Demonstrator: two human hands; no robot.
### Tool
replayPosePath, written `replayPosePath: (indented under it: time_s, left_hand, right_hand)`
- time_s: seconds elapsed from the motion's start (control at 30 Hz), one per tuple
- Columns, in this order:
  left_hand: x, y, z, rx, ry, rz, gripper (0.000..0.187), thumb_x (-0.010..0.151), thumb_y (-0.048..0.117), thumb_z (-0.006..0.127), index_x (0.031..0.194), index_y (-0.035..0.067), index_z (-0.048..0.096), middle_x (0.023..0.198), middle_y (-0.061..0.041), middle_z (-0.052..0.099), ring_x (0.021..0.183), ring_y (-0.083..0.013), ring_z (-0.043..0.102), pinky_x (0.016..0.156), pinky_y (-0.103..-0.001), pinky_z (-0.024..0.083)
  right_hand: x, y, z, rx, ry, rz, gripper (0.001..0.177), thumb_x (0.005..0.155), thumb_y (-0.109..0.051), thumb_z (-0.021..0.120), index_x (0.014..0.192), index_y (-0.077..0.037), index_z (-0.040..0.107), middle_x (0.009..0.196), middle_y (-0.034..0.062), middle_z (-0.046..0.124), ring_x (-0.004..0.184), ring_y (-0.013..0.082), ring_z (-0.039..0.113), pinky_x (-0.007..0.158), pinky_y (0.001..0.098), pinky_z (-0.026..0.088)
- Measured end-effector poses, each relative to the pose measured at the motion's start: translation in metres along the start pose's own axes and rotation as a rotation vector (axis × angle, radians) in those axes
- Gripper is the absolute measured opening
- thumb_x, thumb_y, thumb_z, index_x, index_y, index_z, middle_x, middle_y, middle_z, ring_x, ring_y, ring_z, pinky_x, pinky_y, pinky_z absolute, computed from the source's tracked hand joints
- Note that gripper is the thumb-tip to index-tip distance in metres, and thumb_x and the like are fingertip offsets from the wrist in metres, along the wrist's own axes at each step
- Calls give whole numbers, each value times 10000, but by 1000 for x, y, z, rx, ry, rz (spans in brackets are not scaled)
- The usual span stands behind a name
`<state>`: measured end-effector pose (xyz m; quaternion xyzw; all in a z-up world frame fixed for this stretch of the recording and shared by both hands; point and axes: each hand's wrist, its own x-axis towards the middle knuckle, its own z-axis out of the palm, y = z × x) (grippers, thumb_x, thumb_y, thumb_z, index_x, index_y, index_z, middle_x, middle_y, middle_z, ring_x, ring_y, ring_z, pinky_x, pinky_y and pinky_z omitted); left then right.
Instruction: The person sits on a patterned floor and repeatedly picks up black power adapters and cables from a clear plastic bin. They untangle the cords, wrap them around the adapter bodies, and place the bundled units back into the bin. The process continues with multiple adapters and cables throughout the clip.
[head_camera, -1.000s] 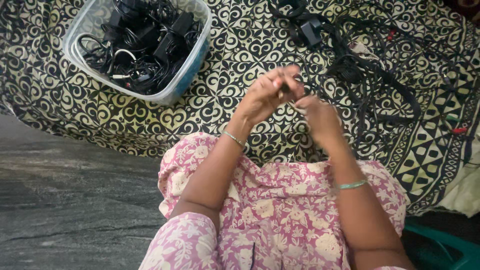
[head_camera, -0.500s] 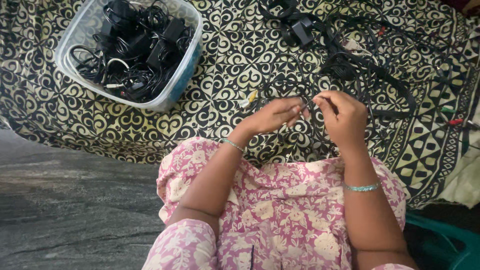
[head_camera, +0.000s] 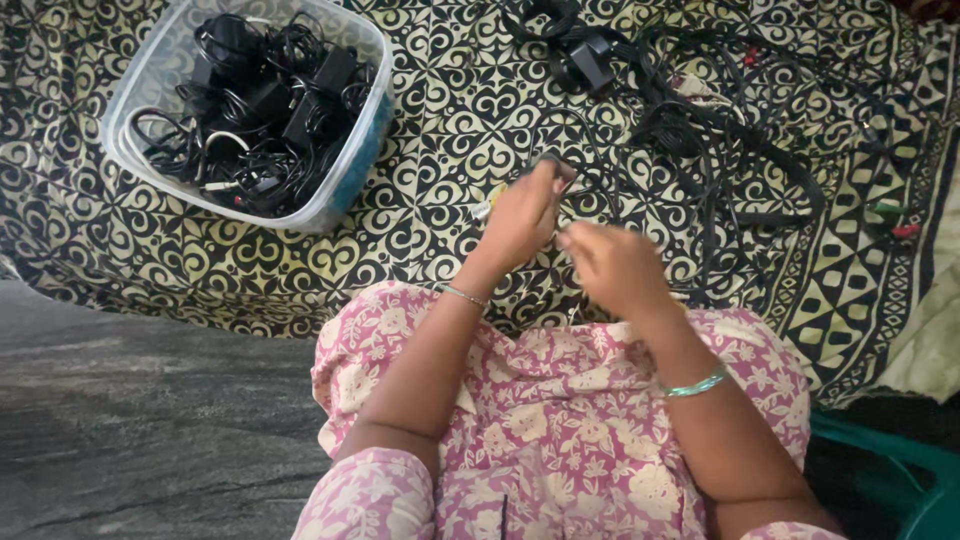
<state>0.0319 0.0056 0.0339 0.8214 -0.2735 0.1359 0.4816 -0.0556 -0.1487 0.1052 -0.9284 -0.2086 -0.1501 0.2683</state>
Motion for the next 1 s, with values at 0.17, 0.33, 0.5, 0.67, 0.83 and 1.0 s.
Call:
replayPosePath:
  time_s: [0.17,0.33,0.5,0.67,0.83,1.0]
  left_hand:
    - [-3,6,8,-828,-466,-214,289,1149,246,431,1093,16,597,761,12,467,691,-124,445,683,-318,412]
    - [-3,4,3,-1648,-397,-327,192,1146,206,508,1103,32,575,786,31,475,704,-125,461,797,-332,500]
    - [12,4,-18,-1657,183,-342,108,1040,156,464,1073,74,526,844,-26,570,917,-196,651,1047,-341,561]
    - [7,8,-20,-382,-38,-198,251,1106,241,402,1148,33,536,820,-10,606,768,-150,615,754,-323,500]
    - [-3,9,-6,-669,-423,-192,315,1135,295,422,1046,43,589,766,33,509,684,-105,467,646,-282,431]
    - [-7,3,-5,-1481,-633,-315,280,1146,307,495,1037,66,588,714,87,424,616,-79,398,740,-282,493]
  right_hand:
    - [3,32,-34,56,167,100,114,1012,-155,666,975,-65,725,792,94,716,629,225,675,571,343,490]
    - [1,58,9,331,-58,432,371,1187,-266,467,963,-87,701,735,140,635,612,230,572,543,323,435]
    - [-8,19,43,108,-133,82,263,1052,-235,495,997,-89,706,803,149,727,715,301,691,617,418,517]
    - [-5,-2,17,-1,-10,-38,140,996,-207,614,977,-110,712,824,105,725,713,288,701,616,408,548]
    - [5,29,-28,-24,258,-70,158,1032,-238,648,966,-110,714,870,77,717,716,244,688,628,359,528]
    - [-1,55,-5,321,132,60,347,1123,-332,531,945,-57,644,765,75,619,649,236,607,614,325,454]
